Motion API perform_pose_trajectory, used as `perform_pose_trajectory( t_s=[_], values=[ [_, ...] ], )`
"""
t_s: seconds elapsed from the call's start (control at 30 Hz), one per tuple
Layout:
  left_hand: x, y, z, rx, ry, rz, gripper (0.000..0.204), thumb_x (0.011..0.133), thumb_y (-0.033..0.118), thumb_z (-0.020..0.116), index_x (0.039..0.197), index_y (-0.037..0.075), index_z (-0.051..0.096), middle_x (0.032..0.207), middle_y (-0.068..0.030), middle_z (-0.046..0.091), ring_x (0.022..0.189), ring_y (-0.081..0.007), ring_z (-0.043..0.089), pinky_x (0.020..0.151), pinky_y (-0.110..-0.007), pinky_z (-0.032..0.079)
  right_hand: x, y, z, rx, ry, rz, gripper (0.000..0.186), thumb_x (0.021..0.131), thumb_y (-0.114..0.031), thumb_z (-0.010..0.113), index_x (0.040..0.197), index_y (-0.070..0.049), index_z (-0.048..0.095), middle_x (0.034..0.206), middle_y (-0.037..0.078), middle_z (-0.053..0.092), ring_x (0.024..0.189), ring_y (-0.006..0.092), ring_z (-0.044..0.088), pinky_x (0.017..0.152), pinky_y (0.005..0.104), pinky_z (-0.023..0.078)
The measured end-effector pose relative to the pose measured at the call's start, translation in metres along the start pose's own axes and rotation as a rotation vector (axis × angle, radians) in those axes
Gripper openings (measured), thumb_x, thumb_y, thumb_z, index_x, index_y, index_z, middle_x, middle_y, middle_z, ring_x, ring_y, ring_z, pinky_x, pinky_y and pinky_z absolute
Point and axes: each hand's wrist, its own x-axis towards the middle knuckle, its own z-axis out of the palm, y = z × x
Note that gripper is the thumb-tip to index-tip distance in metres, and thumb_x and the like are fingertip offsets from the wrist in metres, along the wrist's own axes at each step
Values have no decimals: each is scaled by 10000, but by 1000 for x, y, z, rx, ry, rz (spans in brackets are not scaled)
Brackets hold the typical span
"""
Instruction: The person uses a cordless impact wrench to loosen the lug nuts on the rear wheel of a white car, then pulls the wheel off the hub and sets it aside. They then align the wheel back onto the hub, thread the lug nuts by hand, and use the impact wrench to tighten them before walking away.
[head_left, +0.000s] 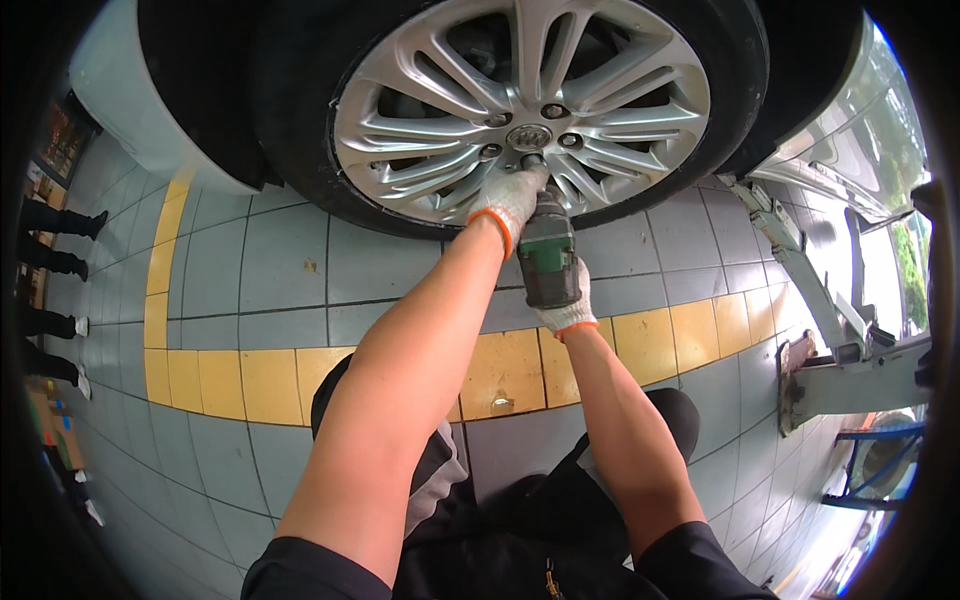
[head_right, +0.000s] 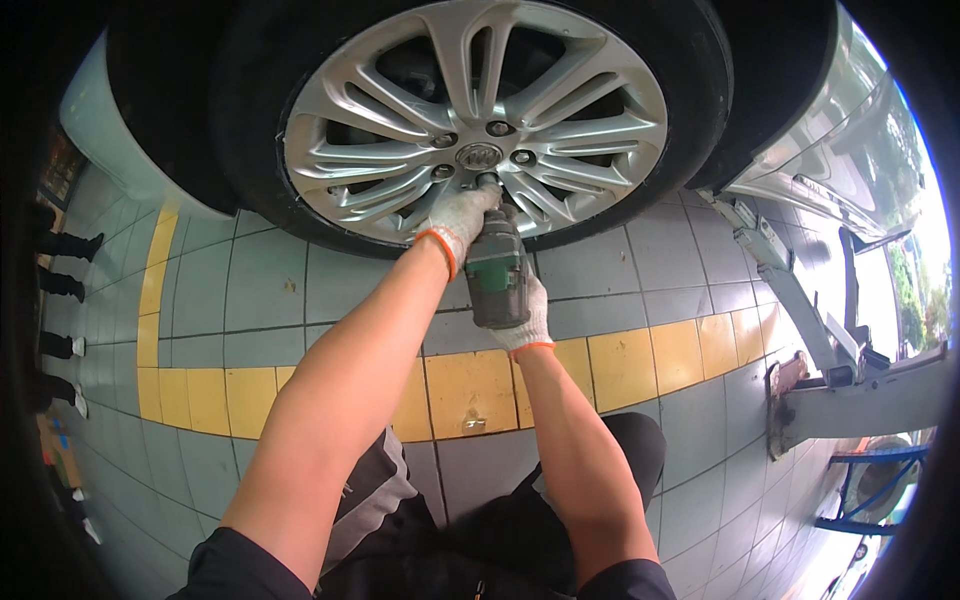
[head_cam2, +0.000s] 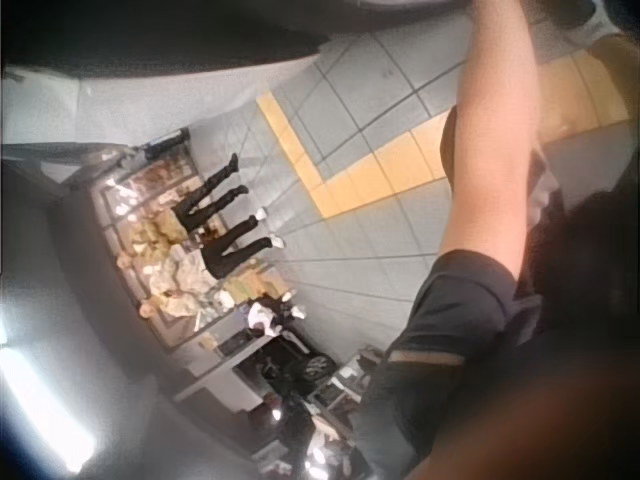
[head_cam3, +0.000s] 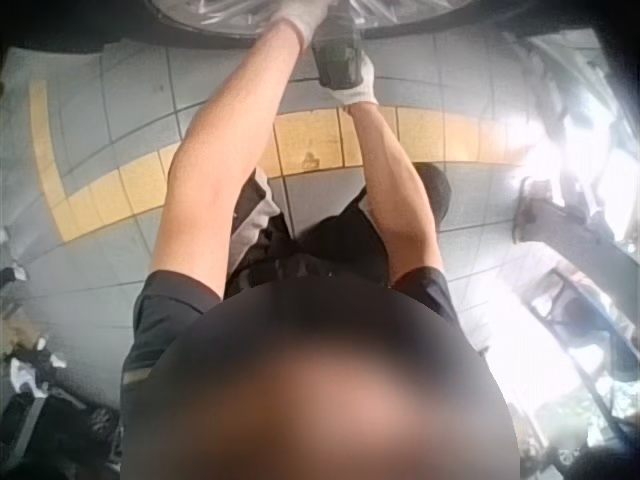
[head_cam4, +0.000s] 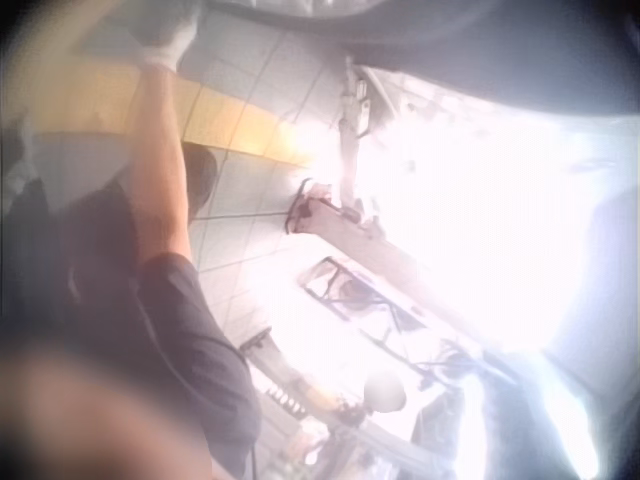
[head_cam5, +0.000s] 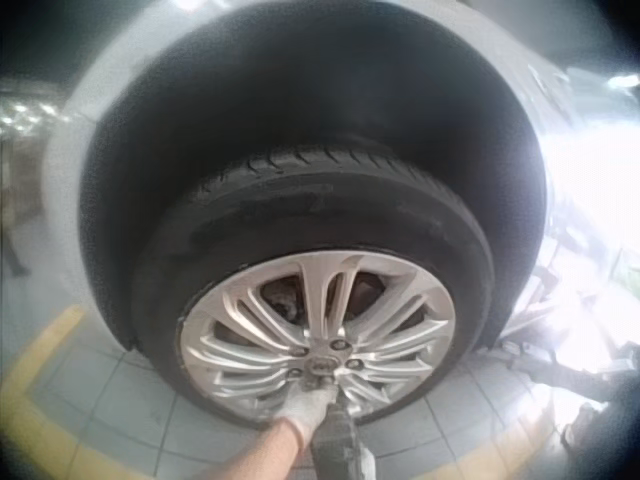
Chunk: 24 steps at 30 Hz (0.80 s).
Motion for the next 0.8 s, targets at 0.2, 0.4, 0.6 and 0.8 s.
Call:
perform_pose_trajectory(
  t_s=[0.2,0.4,0.6,0.8],
  values=[
    [-5,9,3,136,-143,-86,326,1037,313,662,1024,-11,694,873,-137,749,664,-233,727,611,-379,617,-2,-17,7,-686,-50,-183,242,1048,-107,626,1284,-77,674,1122,46,733,931,165,695,787,351,608],
    [-10,11,-1,142,-197,-75,326,1092,341,635,1050,20,682,879,-156,785,628,-190,715,595,-357,616,2,-34,7,-596,-37,67,209,983,-136,682,1188,-104,711,1104,50,744,946,224,715,807,379,604],
    [-20,18,2,69,-239,-80,324,1095,354,640,1069,32,641,913,-173,796,699,-226,760,644,-367,641,13,-47,2,413,98,316,285,1134,-94,494,1368,-108,655,1158,14,728,979,157,703,830,352,618],
    [-52,4,4,141,-215,-181,311,1099,323,611,1061,16,645,903,-185,790,684,-246,748,663,-382,646,-29,-68,2,846,93,493,337,1182,-187,419,1431,-99,628,1230,41,733,1047,191,720,925,369,623]
  ],
)
